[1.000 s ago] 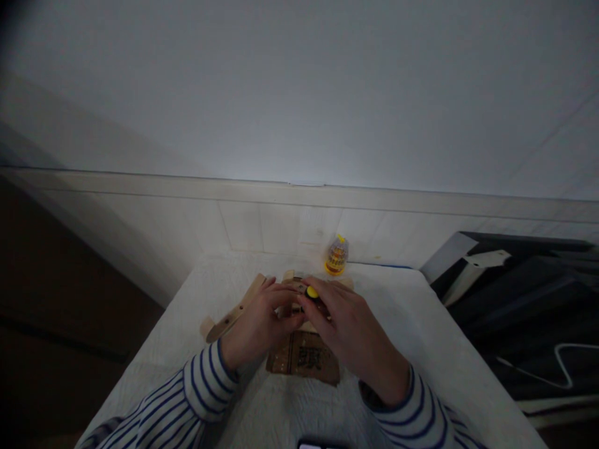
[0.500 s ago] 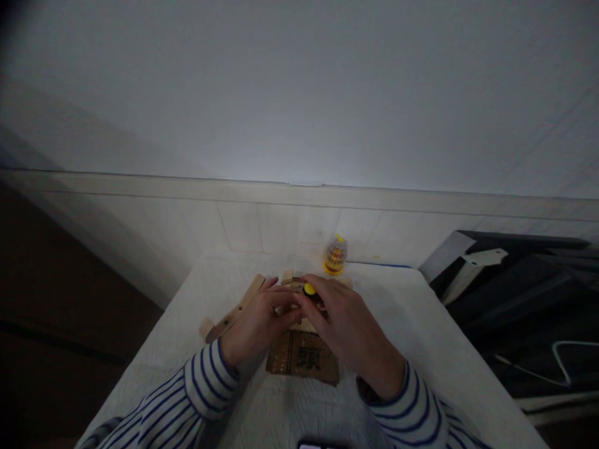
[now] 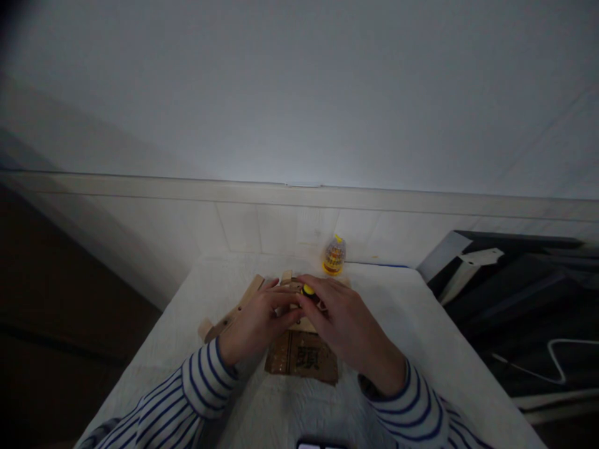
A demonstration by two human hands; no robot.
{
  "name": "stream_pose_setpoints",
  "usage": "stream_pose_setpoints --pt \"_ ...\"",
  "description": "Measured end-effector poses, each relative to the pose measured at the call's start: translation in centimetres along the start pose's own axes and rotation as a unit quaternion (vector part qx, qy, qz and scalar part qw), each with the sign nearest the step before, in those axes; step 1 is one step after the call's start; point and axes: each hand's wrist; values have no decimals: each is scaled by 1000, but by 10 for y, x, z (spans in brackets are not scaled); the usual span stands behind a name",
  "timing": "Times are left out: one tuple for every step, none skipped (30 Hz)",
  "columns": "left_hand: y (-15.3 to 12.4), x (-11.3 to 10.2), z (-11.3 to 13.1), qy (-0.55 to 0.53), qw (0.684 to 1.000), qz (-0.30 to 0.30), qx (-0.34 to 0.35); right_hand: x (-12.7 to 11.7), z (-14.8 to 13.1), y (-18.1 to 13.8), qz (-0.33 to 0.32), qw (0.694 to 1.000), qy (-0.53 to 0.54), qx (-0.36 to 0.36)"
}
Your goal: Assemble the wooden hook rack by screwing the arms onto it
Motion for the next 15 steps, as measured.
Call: stream_pose_setpoints --pt "0 0 0 -1 1000 1 4 0 1 0 0 1000 -2 1" --pt "0 0 0 0 1000 1 7 1 1 0 1 1000 -4 2" --pt "0 0 0 1 1000 1 8 1 2 0 2 1000 -6 3" --pt "0 0 1 3 1000 -1 8 2 2 0 4 1000 -8 2" --pt "0 0 1 4 1000 -2 8 2 3 0 5 1000 -9 1" --pt "0 0 1 4 1000 -2 8 2 3 0 7 1000 -11 0" --pt "0 0 1 4 1000 -2 10 3 3 0 7 1000 -11 -1" --pt "0 0 1 3 1000 -3 13 3 3 -1 8 1000 -12 -2" --pt "0 0 1 2 1000 -3 18 3 4 -1 9 1000 -12 -4" --pt "1 0 1 1 1000 -3 22 4 4 -1 12 1000 -14 -7" --pt "1 0 1 0 1000 -3 25 4 4 -1 14 1000 -15 -10" --pt "1 0 1 0 1000 -5 27 5 4 -1 17 1000 -17 -12" --pt "1 0 1 0 1000 -6 27 5 5 -1 18 1000 -18 -14" --pt "1 0 1 -1 1000 -6 26 5 5 0 18 1000 -19 -15" --pt "1 0 0 -2 1000 -4 23 5 5 0 18 1000 -19 -14"
Point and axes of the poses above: each hand's wrist, its own y-axis towards the middle knuckle, its own x-axis out of the palm, z = x × y, and after that the axes turned 9 degrees about -z, right-handed
